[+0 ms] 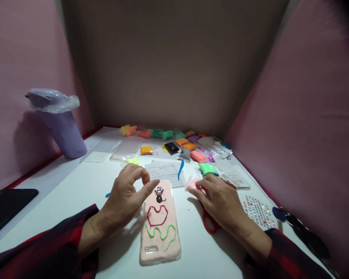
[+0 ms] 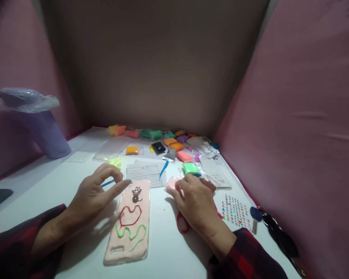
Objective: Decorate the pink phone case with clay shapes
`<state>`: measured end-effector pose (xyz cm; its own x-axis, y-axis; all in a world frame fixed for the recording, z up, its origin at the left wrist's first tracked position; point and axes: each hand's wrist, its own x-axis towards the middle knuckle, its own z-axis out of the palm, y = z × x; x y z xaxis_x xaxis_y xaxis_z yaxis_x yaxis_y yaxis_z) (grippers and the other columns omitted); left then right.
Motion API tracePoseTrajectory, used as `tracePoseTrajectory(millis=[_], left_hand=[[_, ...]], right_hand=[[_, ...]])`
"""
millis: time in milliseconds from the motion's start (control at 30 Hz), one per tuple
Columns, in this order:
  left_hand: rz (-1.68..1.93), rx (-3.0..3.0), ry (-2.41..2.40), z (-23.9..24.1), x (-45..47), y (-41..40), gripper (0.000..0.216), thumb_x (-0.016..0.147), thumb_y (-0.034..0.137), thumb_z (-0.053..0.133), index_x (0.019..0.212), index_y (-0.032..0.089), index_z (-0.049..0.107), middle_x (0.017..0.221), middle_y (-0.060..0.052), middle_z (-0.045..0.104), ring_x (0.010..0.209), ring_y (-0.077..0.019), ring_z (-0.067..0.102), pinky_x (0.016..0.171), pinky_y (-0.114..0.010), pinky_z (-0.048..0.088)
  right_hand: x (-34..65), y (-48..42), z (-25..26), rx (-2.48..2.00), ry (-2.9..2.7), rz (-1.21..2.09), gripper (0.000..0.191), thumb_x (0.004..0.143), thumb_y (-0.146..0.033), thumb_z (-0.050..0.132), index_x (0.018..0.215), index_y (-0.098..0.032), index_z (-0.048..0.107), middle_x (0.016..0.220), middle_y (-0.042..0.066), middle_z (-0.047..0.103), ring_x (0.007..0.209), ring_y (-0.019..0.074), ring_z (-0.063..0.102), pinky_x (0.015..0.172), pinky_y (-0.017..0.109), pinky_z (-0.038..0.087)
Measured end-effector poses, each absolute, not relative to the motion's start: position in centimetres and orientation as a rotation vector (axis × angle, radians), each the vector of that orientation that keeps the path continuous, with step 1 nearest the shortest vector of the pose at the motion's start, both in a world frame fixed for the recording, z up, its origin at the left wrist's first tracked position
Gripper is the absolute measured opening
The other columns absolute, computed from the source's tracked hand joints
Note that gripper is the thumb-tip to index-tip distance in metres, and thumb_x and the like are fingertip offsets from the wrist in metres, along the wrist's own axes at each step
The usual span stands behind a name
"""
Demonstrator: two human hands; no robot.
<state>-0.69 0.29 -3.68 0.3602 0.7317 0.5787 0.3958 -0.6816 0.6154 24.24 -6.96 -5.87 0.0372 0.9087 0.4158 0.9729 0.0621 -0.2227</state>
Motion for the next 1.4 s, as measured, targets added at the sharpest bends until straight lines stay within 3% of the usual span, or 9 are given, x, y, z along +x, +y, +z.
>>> tracePoseTrajectory(millis=[333, 700, 1000, 1233, 1400], left_hand=[[1.328, 2.277, 0.933, -3.6, -0.7, 0.7, 0.02, 0.084, 0.029, 0.06, 0.067, 0.022, 0.054, 0.072, 0.002, 0.055, 0.073, -0.0178, 0.052, 0.068, -0.032, 0.039], [1.39, 2.317, 0.913, -3.9, -1.1, 0.7, 0.019, 0.085, 0.027, 0.059, 0.067, 0.023, 0.052, 0.076, 0.002, 0.055, 0.076, -0.0172, 0.053, 0.068, -0.03, 0.039], [1.355, 2.297, 0.922, -3.9, -1.0, 0.6, 0.021, 0.085, 0.032, 0.06, 0.066, 0.024, 0.054, 0.076, 0.002, 0.055, 0.075, -0.0184, 0.054, 0.067, -0.031, 0.04], [1.336, 2.284, 0.903, -3.6, -1.0, 0.8, 0.028, 0.091, 0.028, 0.048, 0.064, 0.023, 0.052, 0.072, 0.0, 0.053, 0.073, -0.0184, 0.053, 0.067, -0.031, 0.042], [1.301, 2.305, 0.881, -3.7, -1.1, 1.1, 0.028, 0.095, 0.024, 0.042, 0.068, 0.022, 0.049, 0.072, 0.0, 0.051, 0.073, -0.0181, 0.052, 0.068, -0.031, 0.042]], right_hand=[[24.0, -6.9, -5.5, -1.558, -1.879, -0.039, 0.015, 0.093, -0.024, 0.057, 0.084, -0.022, 0.069, 0.082, 0.002, 0.062, 0.079, 0.0174, 0.059, 0.069, 0.029, 0.042], [24.2, -6.7, -5.2, -1.5, -1.765, -0.025, 0.017, 0.092, -0.021, 0.057, 0.078, -0.02, 0.068, 0.077, 0.002, 0.061, 0.074, 0.016, 0.057, 0.067, 0.028, 0.041], [24.0, -6.7, -5.0, -1.491, -1.644, 0.083, 0.021, 0.09, -0.027, 0.057, 0.074, -0.021, 0.069, 0.075, 0.003, 0.062, 0.073, 0.0173, 0.057, 0.068, 0.029, 0.043], [28.5, -6.8, -0.3, -1.595, -1.331, 0.118, 0.03, 0.087, -0.041, 0.058, 0.075, -0.016, 0.069, 0.072, 0.004, 0.066, 0.068, 0.0175, 0.059, 0.062, 0.029, 0.046], [34.0, -5.1, 0.4, -1.83, -1.15, 0.201, 0.026, 0.087, -0.034, 0.061, 0.075, -0.012, 0.067, 0.067, 0.003, 0.064, 0.062, 0.0148, 0.059, 0.054, 0.025, 0.046]])
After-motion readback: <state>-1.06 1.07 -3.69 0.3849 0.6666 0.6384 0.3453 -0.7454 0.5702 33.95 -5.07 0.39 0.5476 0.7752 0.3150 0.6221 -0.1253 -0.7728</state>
